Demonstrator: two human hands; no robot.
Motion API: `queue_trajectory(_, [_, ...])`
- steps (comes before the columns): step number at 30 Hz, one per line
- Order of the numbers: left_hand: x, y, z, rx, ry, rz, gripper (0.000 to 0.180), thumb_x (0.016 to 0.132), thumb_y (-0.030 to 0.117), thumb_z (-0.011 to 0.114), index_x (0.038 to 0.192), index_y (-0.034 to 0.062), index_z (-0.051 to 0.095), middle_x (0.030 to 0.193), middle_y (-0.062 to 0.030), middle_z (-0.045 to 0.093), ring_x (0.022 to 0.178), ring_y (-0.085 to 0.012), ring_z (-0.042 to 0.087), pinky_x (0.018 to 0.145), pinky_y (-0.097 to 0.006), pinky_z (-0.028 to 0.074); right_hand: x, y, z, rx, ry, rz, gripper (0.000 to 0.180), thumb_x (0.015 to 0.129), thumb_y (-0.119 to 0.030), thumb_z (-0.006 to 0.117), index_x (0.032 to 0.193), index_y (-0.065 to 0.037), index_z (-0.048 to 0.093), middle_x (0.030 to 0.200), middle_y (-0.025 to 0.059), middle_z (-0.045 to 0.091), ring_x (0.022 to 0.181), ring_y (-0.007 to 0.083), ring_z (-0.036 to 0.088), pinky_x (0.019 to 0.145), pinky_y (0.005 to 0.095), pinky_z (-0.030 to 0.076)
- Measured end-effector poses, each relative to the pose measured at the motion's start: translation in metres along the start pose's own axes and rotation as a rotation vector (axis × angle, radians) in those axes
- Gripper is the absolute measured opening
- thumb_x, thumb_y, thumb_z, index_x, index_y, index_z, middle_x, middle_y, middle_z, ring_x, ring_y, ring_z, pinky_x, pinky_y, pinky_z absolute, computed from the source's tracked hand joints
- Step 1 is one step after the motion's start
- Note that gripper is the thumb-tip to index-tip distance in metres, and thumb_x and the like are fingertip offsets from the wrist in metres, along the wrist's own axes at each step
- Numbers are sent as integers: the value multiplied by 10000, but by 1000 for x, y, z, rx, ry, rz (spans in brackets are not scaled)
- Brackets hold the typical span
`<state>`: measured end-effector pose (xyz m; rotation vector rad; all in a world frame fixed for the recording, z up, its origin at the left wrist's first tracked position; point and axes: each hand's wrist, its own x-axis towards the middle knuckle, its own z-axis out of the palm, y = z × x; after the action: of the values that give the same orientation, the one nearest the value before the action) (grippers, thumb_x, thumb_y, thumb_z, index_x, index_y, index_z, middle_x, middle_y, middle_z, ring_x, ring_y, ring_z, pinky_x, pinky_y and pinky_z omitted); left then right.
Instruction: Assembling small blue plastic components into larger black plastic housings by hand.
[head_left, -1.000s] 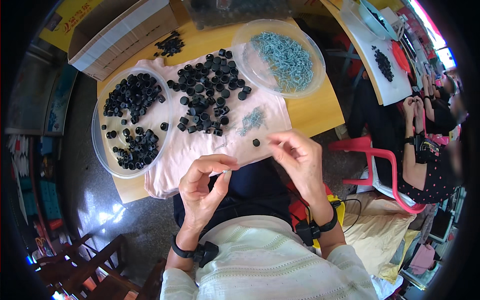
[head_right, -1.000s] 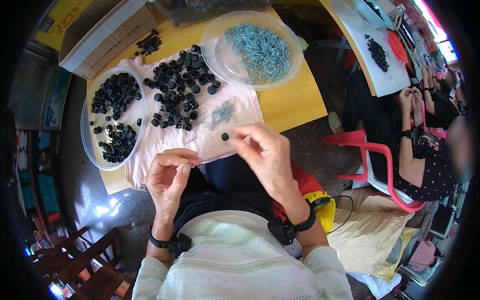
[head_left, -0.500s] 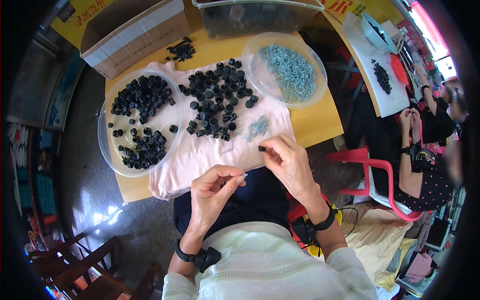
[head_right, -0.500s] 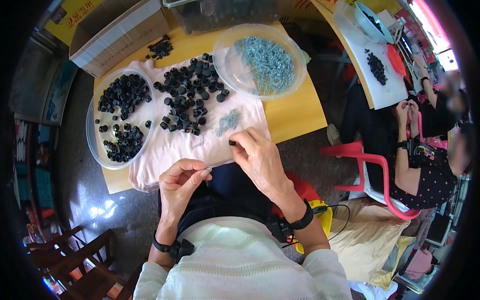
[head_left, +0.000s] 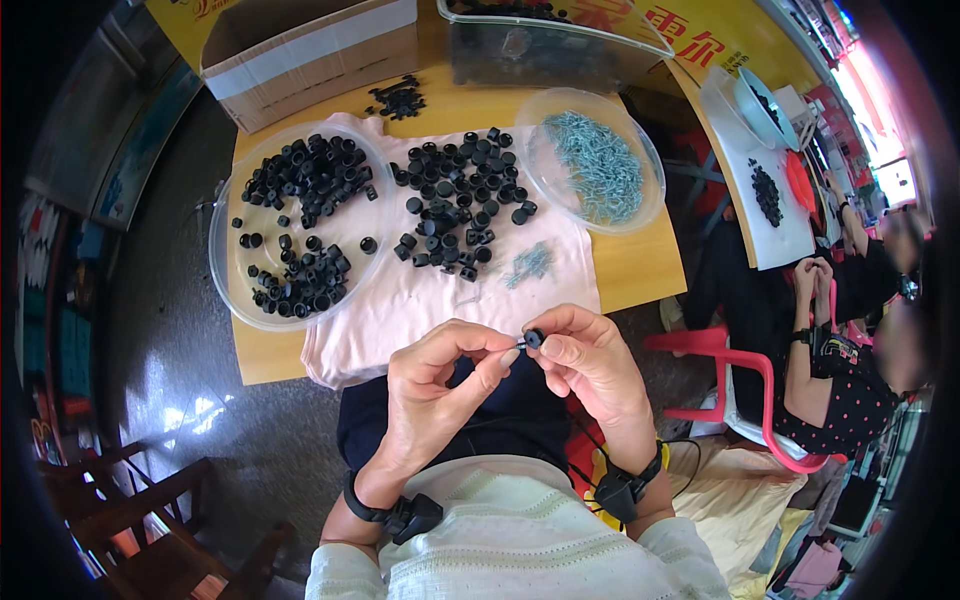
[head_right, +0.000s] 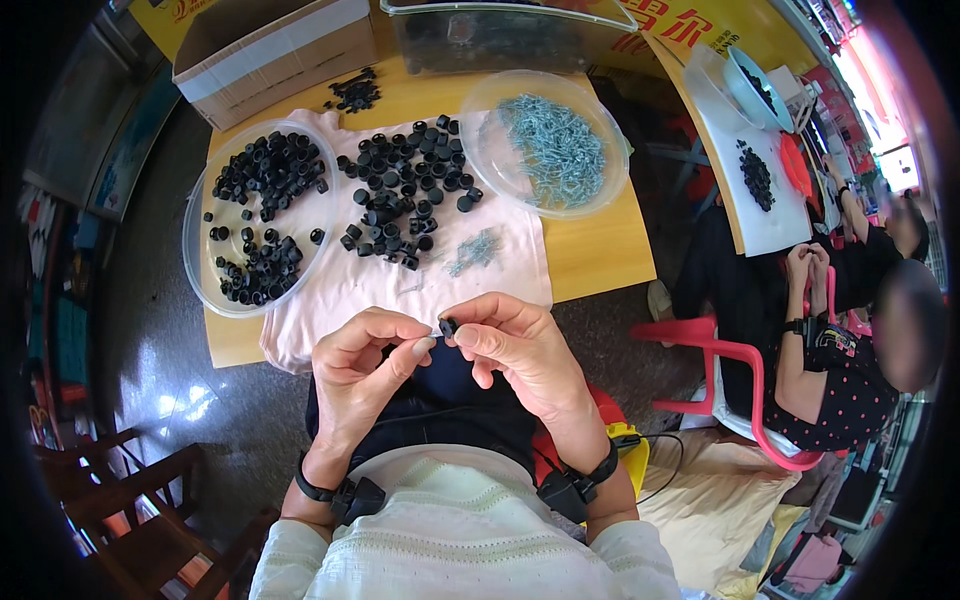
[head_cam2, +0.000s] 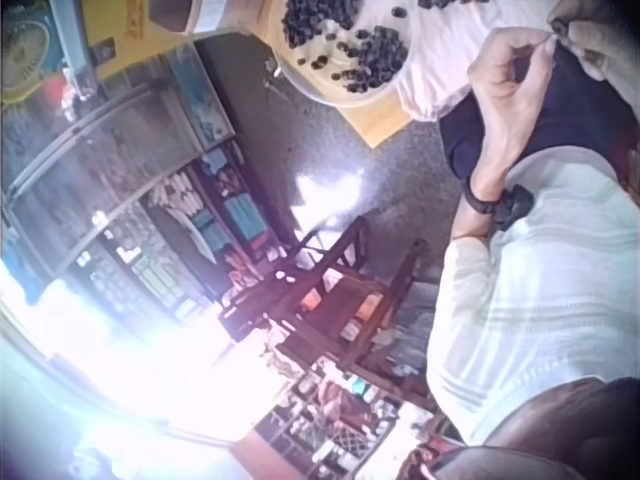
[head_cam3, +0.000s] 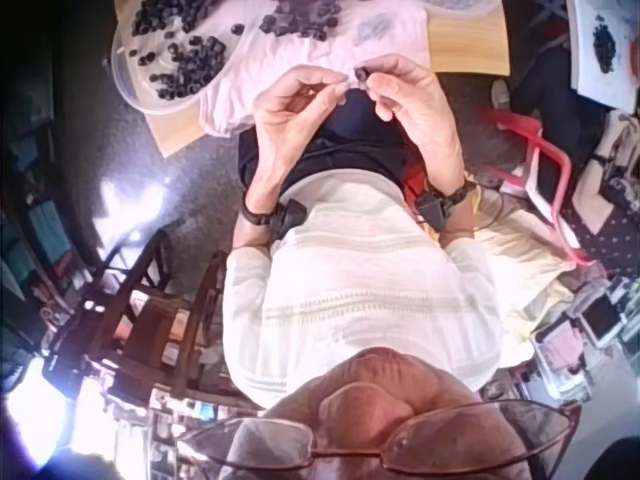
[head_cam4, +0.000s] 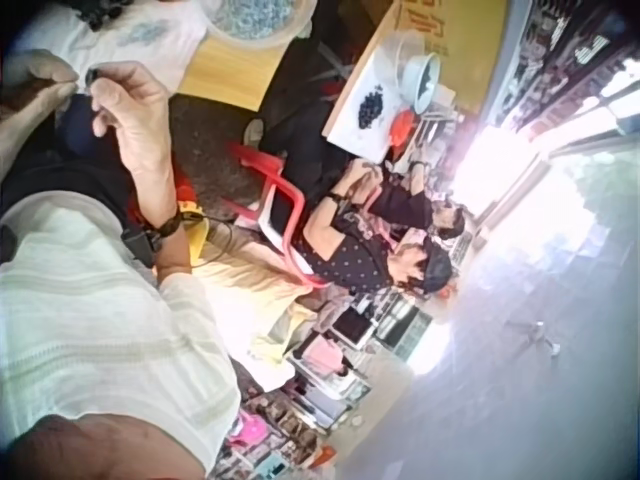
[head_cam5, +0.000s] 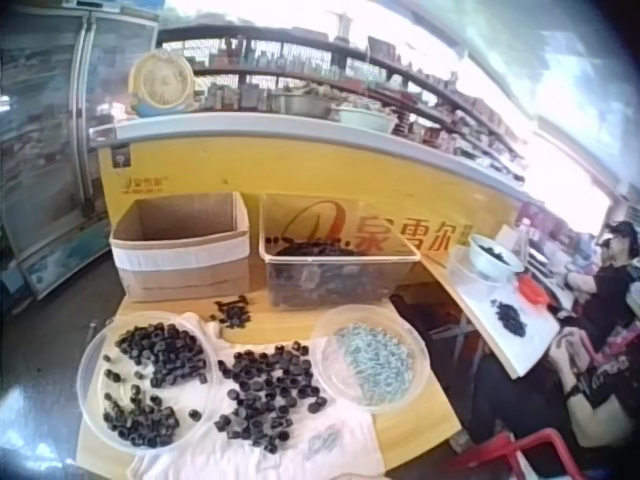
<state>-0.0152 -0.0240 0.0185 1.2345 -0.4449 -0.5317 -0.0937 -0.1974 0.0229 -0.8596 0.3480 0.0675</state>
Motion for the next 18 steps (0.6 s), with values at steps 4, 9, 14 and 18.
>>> queue_trajectory(4, [-4, 0, -2, 149, -10, 59, 128, 840, -61, 648, 966, -50, 628, 923, -90, 626, 781, -124, 620, 709, -237, 504, -1, 3, 4, -22, -15, -8, 229, 856, -102, 690, 1046, 20, 648, 854, 59, 653, 697, 67, 579, 499, 198, 480])
queue_trajectory(9, [-8, 12, -2, 453, 2, 159, 201, 777, -77, 686, 966, -20, 650, 885, -74, 639, 749, -126, 615, 676, -237, 497, -4, 6, 8, -115, 0, -40, 214, 859, -84, 682, 1039, 26, 649, 868, 60, 655, 703, 73, 588, 516, 201, 495])
queue_trajectory(14, [-11, 16, 2, 905, 40, 550, 293, 693, -95, 716, 954, 25, 656, 863, -97, 638, 726, -235, 625, 643, -277, 513, -8, 11, 13, -295, 24, -132, 188, 869, -38, 657, 1042, 35, 645, 903, 68, 670, 719, 82, 616, 568, 205, 521])
queue_trajectory(18, [-12, 14, 1, 944, 9, 547, 306, 685, -98, 712, 957, 28, 652, 881, -104, 641, 763, -260, 637, 657, -287, 517, -10, 18, 15, -363, 74, -177, 179, 868, -14, 650, 1039, 36, 645, 936, 82, 677, 761, 100, 642, 617, 212, 538])
